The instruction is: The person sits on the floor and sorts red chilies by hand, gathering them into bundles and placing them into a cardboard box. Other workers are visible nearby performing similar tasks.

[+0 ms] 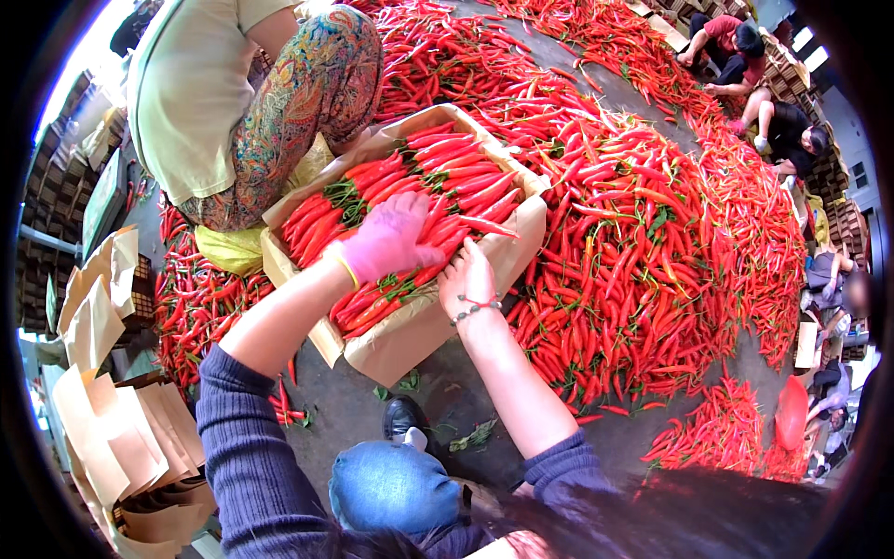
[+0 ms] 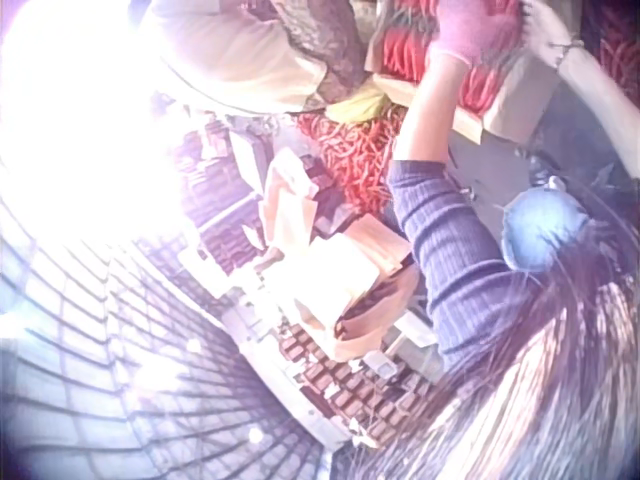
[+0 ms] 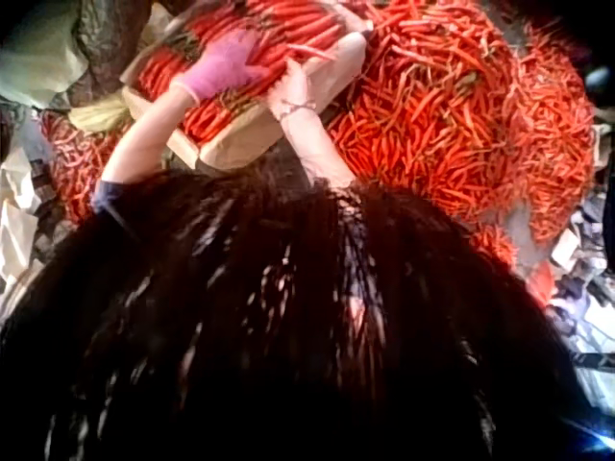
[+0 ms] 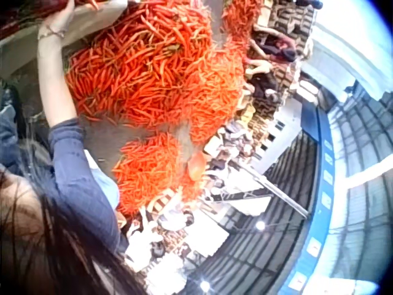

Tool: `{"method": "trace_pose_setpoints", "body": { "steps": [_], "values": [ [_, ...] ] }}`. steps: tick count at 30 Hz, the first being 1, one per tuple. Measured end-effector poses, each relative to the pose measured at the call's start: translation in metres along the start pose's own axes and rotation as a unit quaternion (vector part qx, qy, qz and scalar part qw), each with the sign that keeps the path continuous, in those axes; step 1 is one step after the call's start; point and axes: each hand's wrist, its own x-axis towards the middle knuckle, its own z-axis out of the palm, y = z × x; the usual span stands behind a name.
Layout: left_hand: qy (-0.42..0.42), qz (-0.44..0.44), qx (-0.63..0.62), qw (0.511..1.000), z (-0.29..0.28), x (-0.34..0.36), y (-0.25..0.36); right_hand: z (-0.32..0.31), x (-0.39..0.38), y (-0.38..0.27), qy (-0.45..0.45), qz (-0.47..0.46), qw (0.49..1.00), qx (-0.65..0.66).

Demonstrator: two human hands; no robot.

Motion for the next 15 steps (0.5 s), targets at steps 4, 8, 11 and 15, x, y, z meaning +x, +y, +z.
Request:
{"method": "trace_pose_setpoints", "body": {
  "steps": [4,8,11,15],
  "values": [
    [0.046,0.024,0.150,0.987,0.035,-0.013,0.007,-0.010,-0.010,0.000,0.044,0.051,0.997,-0.025],
    [0.045,-0.006,0.142,0.989,0.022,-0.026,0.019,-0.031,-0.017,-0.033,-0.014,-0.416,0.735,-0.535],
    [0.119,0.037,0.097,0.987,0.002,-0.051,0.049,-0.015,-0.015,-0.082,-0.029,-0.466,0.415,-0.781],
    [0.079,0.128,-0.295,0.943,0.026,-0.078,0.079,-0.023,0.032,-0.112,-0.080,-0.263,0.225,-0.935]
  ]
}}
